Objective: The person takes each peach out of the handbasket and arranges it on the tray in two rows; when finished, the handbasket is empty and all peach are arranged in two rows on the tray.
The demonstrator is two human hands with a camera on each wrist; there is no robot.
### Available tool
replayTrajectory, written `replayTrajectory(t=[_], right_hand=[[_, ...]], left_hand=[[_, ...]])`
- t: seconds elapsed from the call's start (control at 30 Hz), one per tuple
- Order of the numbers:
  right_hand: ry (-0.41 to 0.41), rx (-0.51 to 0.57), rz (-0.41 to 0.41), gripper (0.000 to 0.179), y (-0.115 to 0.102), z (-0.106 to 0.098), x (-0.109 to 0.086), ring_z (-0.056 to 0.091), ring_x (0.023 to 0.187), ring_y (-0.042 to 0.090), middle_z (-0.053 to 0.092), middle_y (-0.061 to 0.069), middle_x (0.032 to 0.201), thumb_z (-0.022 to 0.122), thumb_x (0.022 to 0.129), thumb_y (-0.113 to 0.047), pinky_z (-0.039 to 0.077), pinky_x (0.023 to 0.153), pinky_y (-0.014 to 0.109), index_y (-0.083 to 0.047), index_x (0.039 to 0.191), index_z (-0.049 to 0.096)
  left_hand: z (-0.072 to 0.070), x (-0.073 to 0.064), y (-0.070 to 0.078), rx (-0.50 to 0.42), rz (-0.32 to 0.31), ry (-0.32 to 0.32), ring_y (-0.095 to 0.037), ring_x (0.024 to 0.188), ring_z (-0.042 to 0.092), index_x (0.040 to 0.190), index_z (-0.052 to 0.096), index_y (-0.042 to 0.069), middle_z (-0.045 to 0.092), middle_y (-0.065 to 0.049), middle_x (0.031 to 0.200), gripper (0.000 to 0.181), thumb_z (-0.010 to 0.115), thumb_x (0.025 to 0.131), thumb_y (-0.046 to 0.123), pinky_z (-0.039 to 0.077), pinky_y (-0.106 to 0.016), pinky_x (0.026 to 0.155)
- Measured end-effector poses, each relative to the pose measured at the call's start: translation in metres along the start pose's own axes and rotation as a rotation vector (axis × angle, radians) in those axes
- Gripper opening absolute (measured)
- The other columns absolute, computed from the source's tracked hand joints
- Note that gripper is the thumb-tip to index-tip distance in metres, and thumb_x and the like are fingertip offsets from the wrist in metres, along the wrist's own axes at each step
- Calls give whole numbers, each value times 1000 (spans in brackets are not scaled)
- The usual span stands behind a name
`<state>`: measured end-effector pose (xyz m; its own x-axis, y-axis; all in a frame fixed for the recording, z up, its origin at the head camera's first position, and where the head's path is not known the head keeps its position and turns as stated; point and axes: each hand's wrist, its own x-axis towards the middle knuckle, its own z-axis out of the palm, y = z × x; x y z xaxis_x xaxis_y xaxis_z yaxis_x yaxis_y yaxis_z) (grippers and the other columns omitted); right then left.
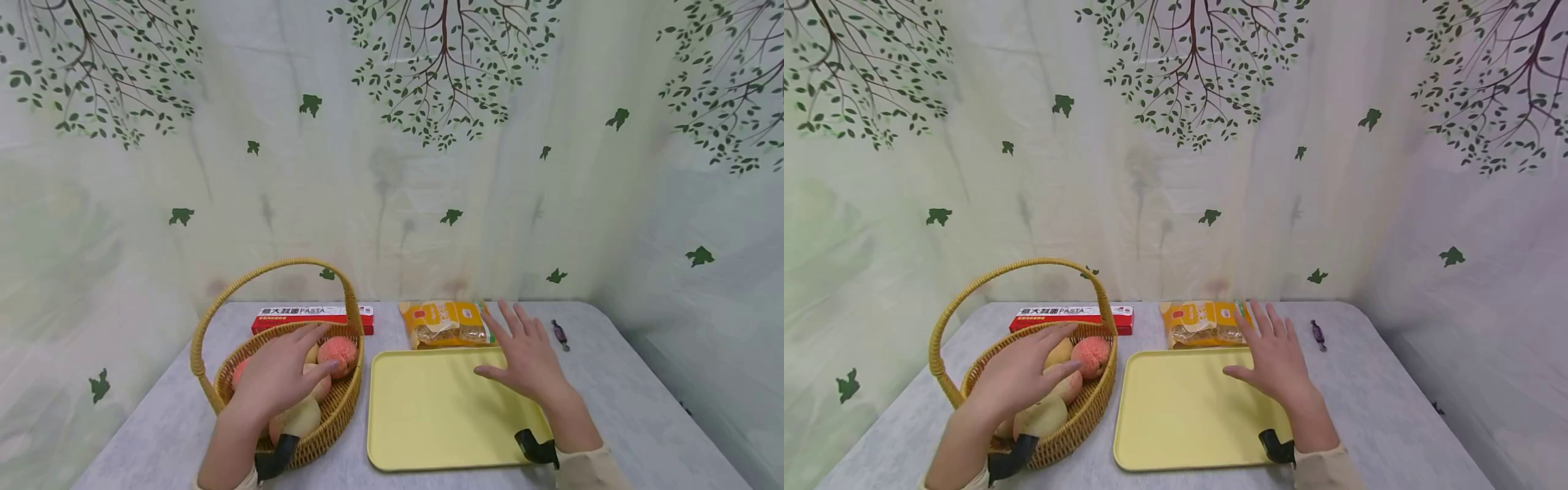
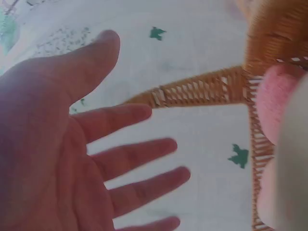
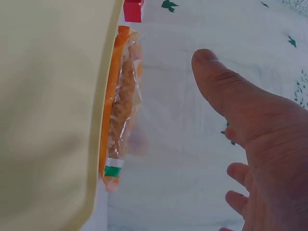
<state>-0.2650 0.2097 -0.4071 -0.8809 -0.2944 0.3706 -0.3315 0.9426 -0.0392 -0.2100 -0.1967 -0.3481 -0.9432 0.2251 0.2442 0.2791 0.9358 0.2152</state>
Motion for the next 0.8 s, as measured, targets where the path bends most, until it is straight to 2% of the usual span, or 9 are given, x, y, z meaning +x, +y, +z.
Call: replayTrajectory(t=[0.07,0.13,0.23,0.33,0.43,0.5,0.57,0.63,0.8], right_hand=[[-3,10,-7,98,-2,1,-1,19,150,45,21,18,165,77,77,-59,23,115,68,-19,156,35],[1,13,-19,95,-3,3,-2,22,150,45,23,19,164,77,78,-56,25,115,67,-18,155,36],[14,27,-37,91,-5,5,-1,24,148,45,27,19,163,77,80,-52,26,115,66,-17,154,38],[14,40,-40,88,-9,7,1,27,148,45,29,19,162,77,81,-49,28,114,64,-16,154,39],[7,46,-30,85,-14,9,2,32,146,45,30,19,162,78,82,-48,33,112,62,-16,152,41],[11,49,-30,82,-18,11,2,37,143,44,33,20,160,78,82,-46,37,110,61,-17,151,43],[18,66,-33,80,-23,12,2,42,139,44,36,21,158,78,83,-45,41,106,59,-16,149,45],[22,99,-36,77,-29,14,3,45,136,44,39,21,156,78,83,-43,44,103,59,-16,148,46],[21,241,-45,71,-43,16,3,49,133,42,45,18,152,77,86,-38,48,98,59,-14,146,48]], left_hand=[[-7,-5,6,-51,43,38,-30,130,58,145,53,23,59,-1,143,65,61,92,59,46,-54,103],[-17,-12,12,-106,126,117,-22,123,63,139,58,25,65,4,136,54,65,92,51,52,-47,96],[-33,-22,21,-217,335,310,-12,110,68,129,66,23,71,9,121,39,73,91,28,55,-31,91],[-50,-32,25,-387,585,511,-8,99,70,121,70,11,74,4,110,30,71,91,12,52,-18,89],[-66,-39,25,-598,789,641,-10,98,69,113,70,-6,75,-6,108,22,64,93,2,50,-15,91],[-75,-42,22,-716,882,707,-11,97,69,107,67,-15,75,-11,108,20,58,94,-3,51,-16,90],[-82,-43,18,-818,928,766,-15,98,70,102,64,-22,75,-16,108,19,55,92,-9,52,-19,89],[-86,-45,12,-914,945,821,-19,96,71,99,62,-27,74,-21,105,19,52,90,-13,53,-21,88],[-90,-47,-7,-1146,858,959,-29,94,72,94,59,-30,73,-27,100,19,46,86,-19,56,-27,84]])
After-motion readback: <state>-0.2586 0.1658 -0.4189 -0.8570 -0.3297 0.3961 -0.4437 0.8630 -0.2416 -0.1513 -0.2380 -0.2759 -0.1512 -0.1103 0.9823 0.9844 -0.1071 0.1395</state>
